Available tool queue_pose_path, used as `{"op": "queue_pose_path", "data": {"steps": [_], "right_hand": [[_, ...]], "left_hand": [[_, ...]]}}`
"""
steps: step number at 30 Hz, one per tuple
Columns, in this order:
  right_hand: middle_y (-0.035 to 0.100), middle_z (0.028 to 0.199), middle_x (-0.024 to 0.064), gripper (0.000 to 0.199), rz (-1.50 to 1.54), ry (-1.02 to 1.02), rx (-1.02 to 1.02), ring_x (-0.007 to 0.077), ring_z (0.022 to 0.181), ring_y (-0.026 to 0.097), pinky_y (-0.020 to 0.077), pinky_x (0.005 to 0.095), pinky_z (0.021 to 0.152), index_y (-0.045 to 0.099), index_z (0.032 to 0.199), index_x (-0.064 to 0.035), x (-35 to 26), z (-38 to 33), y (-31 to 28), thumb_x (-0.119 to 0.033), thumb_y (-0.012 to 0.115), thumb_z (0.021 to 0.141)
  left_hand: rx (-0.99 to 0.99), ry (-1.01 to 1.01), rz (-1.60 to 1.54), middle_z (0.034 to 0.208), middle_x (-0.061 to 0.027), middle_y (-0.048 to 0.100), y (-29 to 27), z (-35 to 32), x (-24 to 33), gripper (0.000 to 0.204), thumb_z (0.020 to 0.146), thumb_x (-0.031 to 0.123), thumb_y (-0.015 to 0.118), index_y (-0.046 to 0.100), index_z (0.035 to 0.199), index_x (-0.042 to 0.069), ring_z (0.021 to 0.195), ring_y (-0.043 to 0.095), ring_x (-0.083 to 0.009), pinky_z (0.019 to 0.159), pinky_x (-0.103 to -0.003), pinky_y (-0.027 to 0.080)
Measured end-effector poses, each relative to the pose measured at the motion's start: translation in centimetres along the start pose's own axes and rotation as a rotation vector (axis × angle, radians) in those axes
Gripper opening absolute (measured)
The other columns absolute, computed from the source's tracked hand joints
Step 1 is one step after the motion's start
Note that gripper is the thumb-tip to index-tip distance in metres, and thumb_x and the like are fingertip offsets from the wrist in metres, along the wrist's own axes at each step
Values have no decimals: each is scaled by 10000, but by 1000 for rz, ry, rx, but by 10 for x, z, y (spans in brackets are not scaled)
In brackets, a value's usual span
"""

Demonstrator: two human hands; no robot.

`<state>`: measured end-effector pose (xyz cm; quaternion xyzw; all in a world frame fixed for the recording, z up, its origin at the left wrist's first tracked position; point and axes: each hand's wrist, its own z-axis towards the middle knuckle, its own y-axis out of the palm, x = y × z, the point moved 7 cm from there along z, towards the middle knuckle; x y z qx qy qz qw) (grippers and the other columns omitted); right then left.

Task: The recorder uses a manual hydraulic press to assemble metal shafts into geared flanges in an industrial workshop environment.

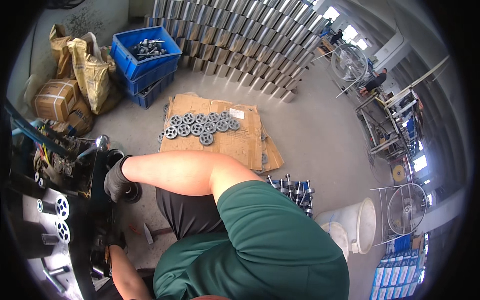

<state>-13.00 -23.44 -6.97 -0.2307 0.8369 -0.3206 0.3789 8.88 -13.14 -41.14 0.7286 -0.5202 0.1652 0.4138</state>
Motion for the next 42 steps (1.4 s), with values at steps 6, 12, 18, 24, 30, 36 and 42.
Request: {"op": "queue_pose_path", "data": {"steps": [6,12,18,24,30,36,42], "right_hand": [[749,1182,155,442,31,-31,-6,344,1149,679,511,492,996,757,1209,-85,0,4,-3,-352,629,882],[734,1239,153,456,-1,-95,-29,344,1185,664,496,492,1023,738,1255,-81,-9,7,-3,-354,630,907],[734,1251,147,450,17,-49,-54,336,1194,664,497,492,1027,740,1257,-82,-6,3,1,-347,633,909],[736,1255,140,461,-16,-52,-10,323,1197,668,504,488,1024,747,1254,-95,-3,6,0,-358,645,890],[737,1256,134,466,-11,-46,-10,313,1197,670,506,469,1026,746,1255,-93,-4,6,0,-363,652,887],[747,1228,140,438,-118,-245,66,312,1177,681,508,458,1022,754,1232,-87,10,14,3,-339,653,888],[740,1217,168,441,20,-175,34,320,1162,683,515,442,1012,748,1217,-70,-20,5,-16,-330,647,875]], "left_hand": [[-135,-57,44,1394,-76,625,48,-3,14,512,1040,400,468,538,1480,146,1230,573,-188,1031,-413,443],[-214,-103,97,1341,-73,637,77,-3,36,480,1028,382,495,557,1438,139,1168,585,-185,980,-408,455],[-276,-122,150,1288,-70,648,81,-14,44,449,1017,364,521,577,1397,131,1106,596,-182,929,-403,466],[-322,-148,206,1235,-67,659,80,-29,46,417,1005,346,548,596,1355,124,1044,608,-179,878,-398,478],[-334,-158,247,1181,-64,671,101,-72,19,386,994,328,574,615,1313,116,982,620,-177,827,-393,489],[-370,-184,294,1128,-62,682,100,-78,12,355,982,310,600,635,1272,109,920,632,-174,776,-388,501],[-257,-175,287,1075,-59,694,79,-96,25,324,970,292,627,654,1230,102,858,643,-171,725,-382,513]]}}
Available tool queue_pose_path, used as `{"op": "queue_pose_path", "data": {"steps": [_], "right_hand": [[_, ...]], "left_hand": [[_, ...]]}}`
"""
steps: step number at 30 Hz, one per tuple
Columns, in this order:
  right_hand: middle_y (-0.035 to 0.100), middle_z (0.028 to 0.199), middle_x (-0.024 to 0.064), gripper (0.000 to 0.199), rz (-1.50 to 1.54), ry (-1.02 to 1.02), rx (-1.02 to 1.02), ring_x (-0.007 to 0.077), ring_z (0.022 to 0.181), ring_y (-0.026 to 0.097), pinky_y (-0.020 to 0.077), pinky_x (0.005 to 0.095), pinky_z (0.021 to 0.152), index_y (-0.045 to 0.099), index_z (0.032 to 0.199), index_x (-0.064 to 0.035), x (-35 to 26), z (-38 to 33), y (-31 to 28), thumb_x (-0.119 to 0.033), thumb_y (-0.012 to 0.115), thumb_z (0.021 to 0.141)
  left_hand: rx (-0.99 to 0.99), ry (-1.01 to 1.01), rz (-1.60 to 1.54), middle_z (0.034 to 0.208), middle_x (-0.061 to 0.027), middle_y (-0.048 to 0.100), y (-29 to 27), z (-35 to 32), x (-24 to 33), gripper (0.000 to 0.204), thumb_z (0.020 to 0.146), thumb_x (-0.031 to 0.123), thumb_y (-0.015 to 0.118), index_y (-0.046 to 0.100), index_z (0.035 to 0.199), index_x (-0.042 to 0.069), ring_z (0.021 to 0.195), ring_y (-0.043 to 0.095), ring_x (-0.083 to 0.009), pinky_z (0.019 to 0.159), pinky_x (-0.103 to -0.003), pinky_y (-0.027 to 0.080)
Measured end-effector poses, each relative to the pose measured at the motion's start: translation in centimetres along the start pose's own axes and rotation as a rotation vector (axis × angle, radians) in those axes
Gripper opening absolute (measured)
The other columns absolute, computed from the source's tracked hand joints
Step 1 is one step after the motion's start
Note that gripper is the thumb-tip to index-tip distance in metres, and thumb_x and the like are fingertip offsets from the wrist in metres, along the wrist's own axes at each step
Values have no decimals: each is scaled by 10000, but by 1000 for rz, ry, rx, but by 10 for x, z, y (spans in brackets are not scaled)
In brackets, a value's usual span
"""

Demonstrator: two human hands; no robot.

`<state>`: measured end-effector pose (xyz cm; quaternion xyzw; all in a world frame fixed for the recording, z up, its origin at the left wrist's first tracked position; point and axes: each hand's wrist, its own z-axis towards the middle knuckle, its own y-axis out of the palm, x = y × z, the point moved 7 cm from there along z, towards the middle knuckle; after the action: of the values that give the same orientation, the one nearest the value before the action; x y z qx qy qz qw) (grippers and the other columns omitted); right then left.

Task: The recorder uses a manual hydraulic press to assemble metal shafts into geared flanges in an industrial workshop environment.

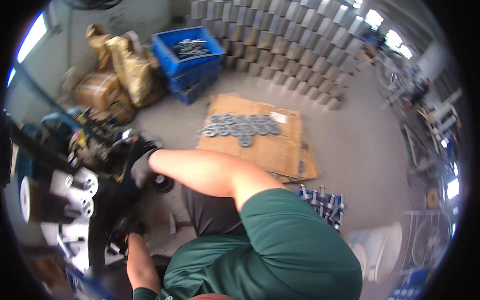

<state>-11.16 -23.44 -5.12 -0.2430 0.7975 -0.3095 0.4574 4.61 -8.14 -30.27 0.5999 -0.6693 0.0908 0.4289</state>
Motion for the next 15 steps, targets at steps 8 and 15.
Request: {"op": "queue_pose_path", "data": {"steps": [8,15], "right_hand": [[726,1237,160,444,78,18,89,320,1182,676,513,433,1017,722,1252,-106,-14,-1,-14,-390,660,916],[721,1231,195,461,85,-46,27,341,1178,676,509,420,1023,693,1283,-59,-27,20,-15,-365,653,941]], "left_hand": [[594,128,-223,1004,-55,709,-30,-33,36,283,955,269,662,680,1175,92,776,659,-167,657,-376,528],[748,532,-164,859,-40,680,74,-199,146,208,903,130,750,661,1071,46,700,647,-161,624,-319,539]]}}
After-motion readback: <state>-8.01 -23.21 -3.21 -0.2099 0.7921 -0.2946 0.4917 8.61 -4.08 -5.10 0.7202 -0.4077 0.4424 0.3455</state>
